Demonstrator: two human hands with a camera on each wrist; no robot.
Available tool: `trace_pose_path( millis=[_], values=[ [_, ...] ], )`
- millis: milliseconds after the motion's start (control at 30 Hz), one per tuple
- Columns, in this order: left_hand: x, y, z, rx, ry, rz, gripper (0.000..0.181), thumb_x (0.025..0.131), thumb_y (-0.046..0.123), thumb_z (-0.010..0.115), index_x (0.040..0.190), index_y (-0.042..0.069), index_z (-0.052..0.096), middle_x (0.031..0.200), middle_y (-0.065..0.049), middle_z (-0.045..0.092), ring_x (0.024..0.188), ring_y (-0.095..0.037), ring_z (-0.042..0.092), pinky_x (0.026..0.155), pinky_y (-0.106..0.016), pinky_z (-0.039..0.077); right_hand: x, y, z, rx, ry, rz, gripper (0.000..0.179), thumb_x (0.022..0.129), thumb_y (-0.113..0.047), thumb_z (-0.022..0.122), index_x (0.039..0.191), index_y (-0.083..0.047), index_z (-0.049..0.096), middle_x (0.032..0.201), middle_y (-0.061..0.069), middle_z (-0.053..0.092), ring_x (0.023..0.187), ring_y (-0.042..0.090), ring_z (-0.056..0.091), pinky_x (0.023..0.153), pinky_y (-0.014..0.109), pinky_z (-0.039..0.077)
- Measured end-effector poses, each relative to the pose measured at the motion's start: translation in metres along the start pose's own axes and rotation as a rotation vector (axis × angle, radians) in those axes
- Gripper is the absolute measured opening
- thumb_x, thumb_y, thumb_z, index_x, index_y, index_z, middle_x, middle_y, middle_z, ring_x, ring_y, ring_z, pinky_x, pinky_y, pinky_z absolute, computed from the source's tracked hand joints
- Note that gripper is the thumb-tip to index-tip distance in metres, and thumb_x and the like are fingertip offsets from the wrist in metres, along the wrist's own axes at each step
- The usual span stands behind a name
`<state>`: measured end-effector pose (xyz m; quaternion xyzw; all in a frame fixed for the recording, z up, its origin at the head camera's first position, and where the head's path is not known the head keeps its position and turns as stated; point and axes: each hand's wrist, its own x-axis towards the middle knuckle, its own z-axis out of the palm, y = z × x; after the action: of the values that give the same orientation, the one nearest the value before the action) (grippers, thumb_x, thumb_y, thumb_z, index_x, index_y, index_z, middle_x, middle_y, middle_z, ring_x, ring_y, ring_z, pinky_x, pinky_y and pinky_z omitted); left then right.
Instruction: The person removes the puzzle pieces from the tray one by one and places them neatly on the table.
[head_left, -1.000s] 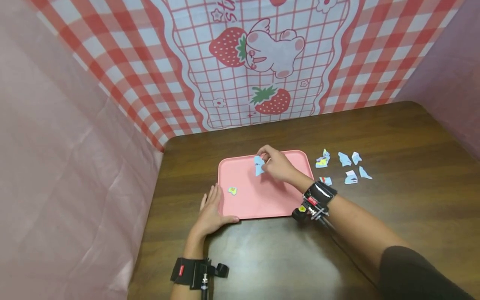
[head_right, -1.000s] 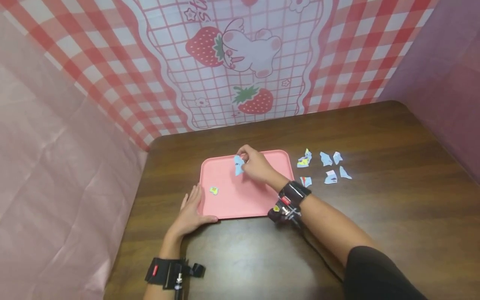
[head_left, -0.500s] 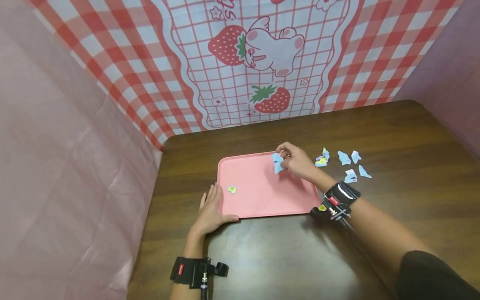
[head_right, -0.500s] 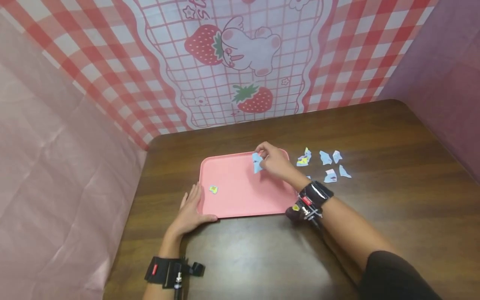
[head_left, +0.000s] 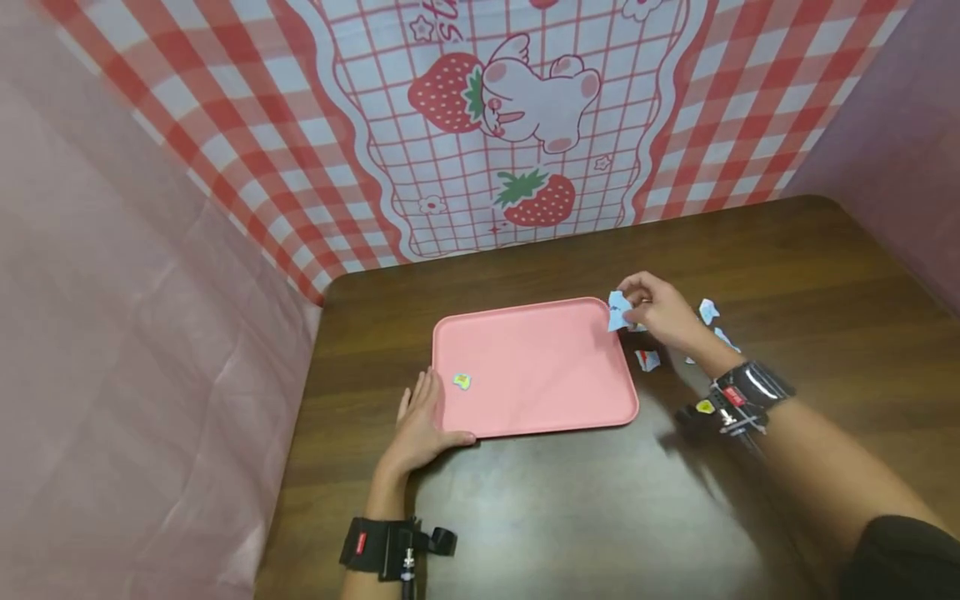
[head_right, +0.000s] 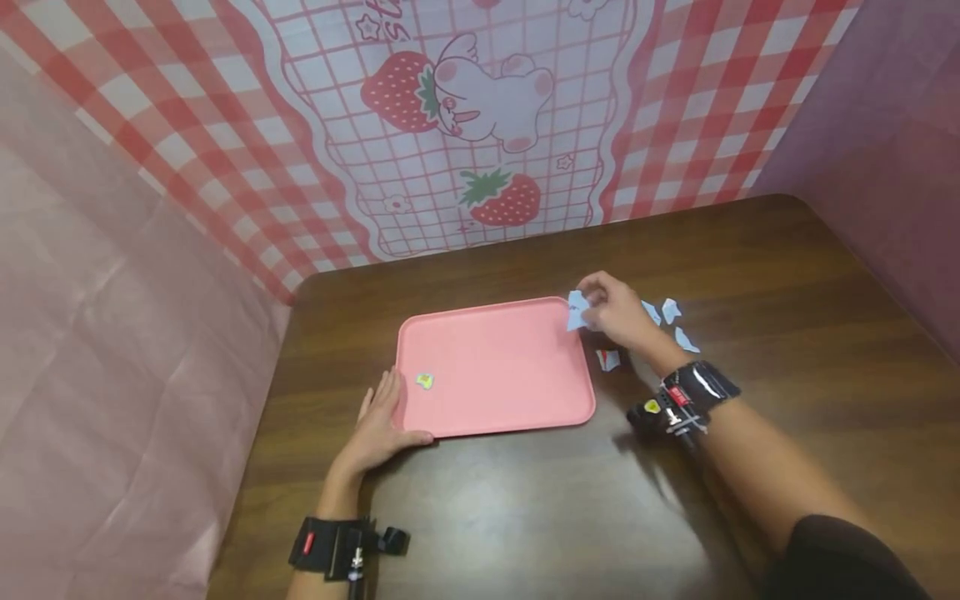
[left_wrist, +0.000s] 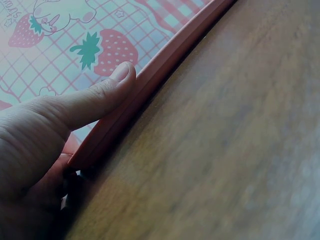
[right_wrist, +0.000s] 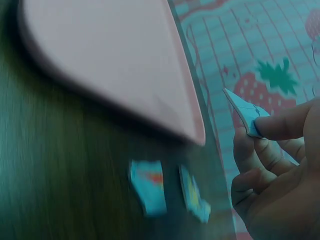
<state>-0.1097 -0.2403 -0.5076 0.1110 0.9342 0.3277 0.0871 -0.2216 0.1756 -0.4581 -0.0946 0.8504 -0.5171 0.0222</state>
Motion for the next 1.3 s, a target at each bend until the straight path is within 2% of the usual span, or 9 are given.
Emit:
trace_pose_path(
  millis=[133,267,400,633,800,1000,1100,1167,1300],
  values=[
    [0.0,0.001,0.0,-0.001,0.0,-0.001,0.131,0.071,0.053,0.087,0.158,-0.006,0.009,0.166,-0.022,0.006,0.154,-0.031,0.001,0.121,-0.053,-0.003,-0.001,0.017,-0.019,-0.016,0.038,0.014,0.038,0.087,0.01,0.063,0.123,0.009,0.053,0.092,0.022,0.063,0.069,0.006,0.056,0.059,0.023,0.048],
    [0.0,0.001,0.0,0.0,-0.001,-0.002,0.132,0.07,0.053,0.087,0.158,-0.006,0.009,0.166,-0.022,0.006,0.154,-0.032,0.001,0.121,-0.053,-0.003,-0.005,0.027,-0.038,-0.023,0.067,0.017,0.038,0.087,0.012,0.062,0.123,0.011,0.052,0.088,0.022,0.063,0.065,0.009,0.058,0.057,0.025,0.049],
    [0.0,-0.001,0.001,0.006,0.001,0.006,0.132,0.07,0.054,0.087,0.158,-0.006,0.009,0.166,-0.022,0.006,0.154,-0.031,0.001,0.121,-0.053,-0.002,-0.009,0.035,-0.057,-0.099,0.096,0.036,0.037,0.089,0.009,0.063,0.125,0.008,0.054,0.09,0.02,0.064,0.068,0.011,0.058,0.057,0.025,0.046],
    [0.001,-0.003,0.002,0.012,0.007,0.018,0.132,0.07,0.054,0.087,0.158,-0.006,0.008,0.166,-0.021,0.005,0.154,-0.031,0.0,0.121,-0.052,-0.003,-0.013,0.06,-0.093,-0.198,0.132,0.149,0.037,0.096,0.002,0.059,0.132,0.005,0.056,0.104,0.025,0.062,0.081,0.017,0.055,0.061,0.024,0.044],
    [0.0,-0.003,0.002,0.012,0.009,0.015,0.132,0.07,0.053,0.087,0.158,-0.006,0.009,0.166,-0.02,0.006,0.154,-0.03,0.001,0.121,-0.052,-0.003,-0.019,0.08,-0.112,-0.204,0.174,0.209,0.036,0.098,-0.002,0.058,0.134,0.006,0.058,0.103,0.017,0.066,0.08,0.007,0.054,0.062,0.021,0.044],
    [-0.001,-0.002,0.003,0.006,0.006,0.011,0.132,0.07,0.054,0.087,0.158,-0.005,0.008,0.166,-0.021,0.006,0.154,-0.03,0.001,0.121,-0.051,-0.003,-0.023,0.095,-0.126,-0.267,0.217,0.21,0.034,0.098,-0.003,0.057,0.131,0.006,0.062,0.106,0.016,0.07,0.076,-0.007,0.051,0.062,0.018,0.043],
    [-0.001,-0.002,0.002,0.004,0.007,0.006,0.132,0.071,0.055,0.087,0.159,-0.005,0.008,0.166,-0.02,0.005,0.155,-0.03,0.0,0.121,-0.051,-0.004,-0.024,0.099,-0.128,-0.333,0.228,0.203,0.034,0.097,-0.005,0.059,0.129,0.005,0.063,0.103,0.02,0.069,0.076,0.001,0.052,0.061,0.022,0.042],
    [-0.001,-0.002,0.002,0.0,0.008,0.007,0.132,0.071,0.055,0.086,0.159,-0.005,0.008,0.166,-0.02,0.005,0.155,-0.03,0.0,0.121,-0.051,-0.004,-0.024,0.101,-0.128,-0.383,0.238,0.208,0.034,0.096,-0.007,0.059,0.127,0.006,0.064,0.103,0.025,0.068,0.077,0.014,0.055,0.06,0.028,0.042],
    [0.0,-0.001,0.001,-0.009,0.008,0.012,0.132,0.071,0.054,0.087,0.158,-0.006,0.008,0.166,-0.021,0.005,0.154,-0.03,0.0,0.121,-0.052,-0.004,-0.023,0.101,-0.127,-0.445,0.236,0.242,0.036,0.094,-0.01,0.052,0.122,0.01,0.065,0.115,0.037,0.062,0.087,0.038,0.055,0.065,0.041,0.041]
  ],
)
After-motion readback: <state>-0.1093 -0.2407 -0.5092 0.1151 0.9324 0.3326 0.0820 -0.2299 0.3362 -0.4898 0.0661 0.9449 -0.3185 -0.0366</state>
